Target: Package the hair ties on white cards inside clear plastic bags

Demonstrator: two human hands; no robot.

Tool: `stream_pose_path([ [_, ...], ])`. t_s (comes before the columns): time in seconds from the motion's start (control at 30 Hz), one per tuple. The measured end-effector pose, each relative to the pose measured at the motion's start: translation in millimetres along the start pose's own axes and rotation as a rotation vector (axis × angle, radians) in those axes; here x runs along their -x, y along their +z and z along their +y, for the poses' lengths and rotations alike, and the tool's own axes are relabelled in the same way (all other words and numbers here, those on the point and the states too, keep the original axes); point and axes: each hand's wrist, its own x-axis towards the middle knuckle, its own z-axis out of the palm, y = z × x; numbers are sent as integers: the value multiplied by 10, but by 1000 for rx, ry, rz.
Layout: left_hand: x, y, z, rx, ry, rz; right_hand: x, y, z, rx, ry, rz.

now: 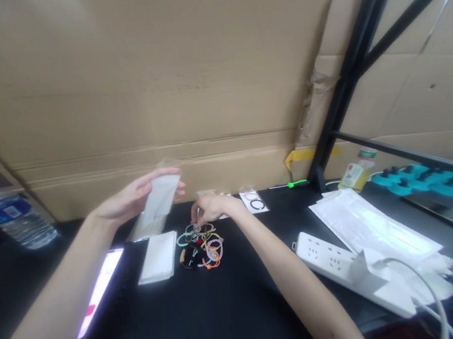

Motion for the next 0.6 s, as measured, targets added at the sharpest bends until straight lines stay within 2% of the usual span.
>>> stream_pose_path([
  [0.2,1,28,20,8,12,-18,99,-92,-34,-9,-55,-30],
  [0.33,7,42,30,13,19,-11,161,-129,-61,3,-89,12],
  [0.5,8,51,33,22,20,0,291,-206,-186,-185,-142,-9],
  [0.6,-5,59,25,31,34,5,450,-302,-305,-287,-206,59],
])
